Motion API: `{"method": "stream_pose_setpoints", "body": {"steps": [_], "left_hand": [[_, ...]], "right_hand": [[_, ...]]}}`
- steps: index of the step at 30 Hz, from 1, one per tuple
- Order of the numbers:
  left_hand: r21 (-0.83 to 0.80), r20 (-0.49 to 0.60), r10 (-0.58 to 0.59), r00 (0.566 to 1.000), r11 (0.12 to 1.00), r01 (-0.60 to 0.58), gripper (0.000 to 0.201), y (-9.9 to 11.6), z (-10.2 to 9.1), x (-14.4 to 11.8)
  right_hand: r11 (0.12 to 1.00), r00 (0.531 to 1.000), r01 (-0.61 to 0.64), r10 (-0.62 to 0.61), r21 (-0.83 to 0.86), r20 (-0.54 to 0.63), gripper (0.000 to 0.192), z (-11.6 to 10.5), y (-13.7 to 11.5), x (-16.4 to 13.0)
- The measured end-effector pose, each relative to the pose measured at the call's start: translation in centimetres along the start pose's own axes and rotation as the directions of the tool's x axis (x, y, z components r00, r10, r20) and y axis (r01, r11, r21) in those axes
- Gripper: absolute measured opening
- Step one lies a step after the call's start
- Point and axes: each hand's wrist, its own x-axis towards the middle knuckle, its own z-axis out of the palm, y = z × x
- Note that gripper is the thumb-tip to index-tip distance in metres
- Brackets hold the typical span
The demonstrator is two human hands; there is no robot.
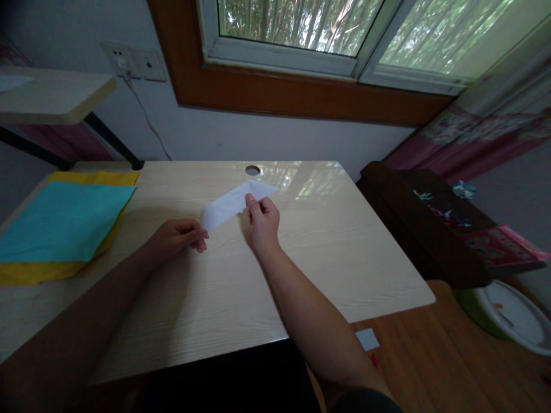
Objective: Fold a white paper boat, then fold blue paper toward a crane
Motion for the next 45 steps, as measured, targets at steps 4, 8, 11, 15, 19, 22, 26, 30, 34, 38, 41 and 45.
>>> {"method": "stream_pose_setpoints", "body": {"steps": [4,8,11,15,19,22,26,30,34,38,41,45], "left_hand": [[-0.006,0.011,0.017,1.0,1.0,-0.017,0.03,-0.3,-0.1,0.0],[-0.005,0.014,0.03,0.999,1.0,-0.03,0.029,-0.4,-0.2,-0.1],[0.0,0.005,0.041,0.999,0.999,-0.041,0.027,-0.5,-0.2,0.0],[0.012,0.004,0.057,0.998,0.998,-0.057,0.025,-0.7,-0.3,0.0],[0.025,-0.009,0.066,0.998,0.998,-0.065,0.024,-0.8,-0.4,-0.1],[0.021,-0.039,0.084,0.996,0.996,-0.083,0.025,-0.6,-0.4,-0.1],[0.006,-0.125,0.138,0.983,0.99,-0.138,0.028,-0.2,-0.3,0.1],[-0.089,-0.201,0.148,0.968,0.982,-0.168,0.027,-0.1,-0.1,0.4],[-0.098,-0.222,0.133,0.966,0.983,-0.158,0.036,-0.2,0.0,0.6],[-0.021,-0.174,0.101,0.98,0.994,-0.106,0.034,-0.4,-0.2,0.5],[0.11,-0.139,0.109,0.984,0.989,-0.094,0.032,-0.5,-0.4,0.2],[0.058,-0.207,0.074,0.976,0.996,-0.063,0.035,-0.1,-0.2,0.0]], "right_hand": [[1.0,1.0,0.0,0.0,0.003,-0.024,0.043,0.0,-0.1,0.0],[1.0,0.999,-0.012,0.012,-0.014,-0.042,0.042,0.1,-0.3,-0.1],[1.0,0.999,-0.011,0.011,-0.002,-0.046,0.042,0.1,-0.3,-0.1],[1.0,0.998,-0.014,0.014,0.009,-0.067,0.042,0.0,-0.3,0.0],[0.999,0.998,-0.015,0.017,0.03,-0.06,0.043,0.0,-0.3,0.2],[0.999,0.998,-0.034,0.036,0.03,-0.061,0.044,0.1,-0.2,0.4],[0.998,0.997,-0.052,0.054,0.042,-0.052,0.044,0.1,0.0,0.5],[0.999,0.999,-0.048,0.048,0.004,0.002,0.047,0.2,-0.3,0.3],[0.993,0.963,-0.085,0.104,-0.087,0.247,0.049,0.6,-1.1,-0.4],[0.977,0.841,-0.08,0.174,-0.2,0.512,0.046,0.9,-1.6,-1.4],[0.967,0.743,-0.037,0.195,-0.251,0.641,0.046,0.9,-1.6,-1.7],[0.968,0.699,0.049,0.142,-0.245,0.701,0.042,0.8,-1.5,-1.5]]}}
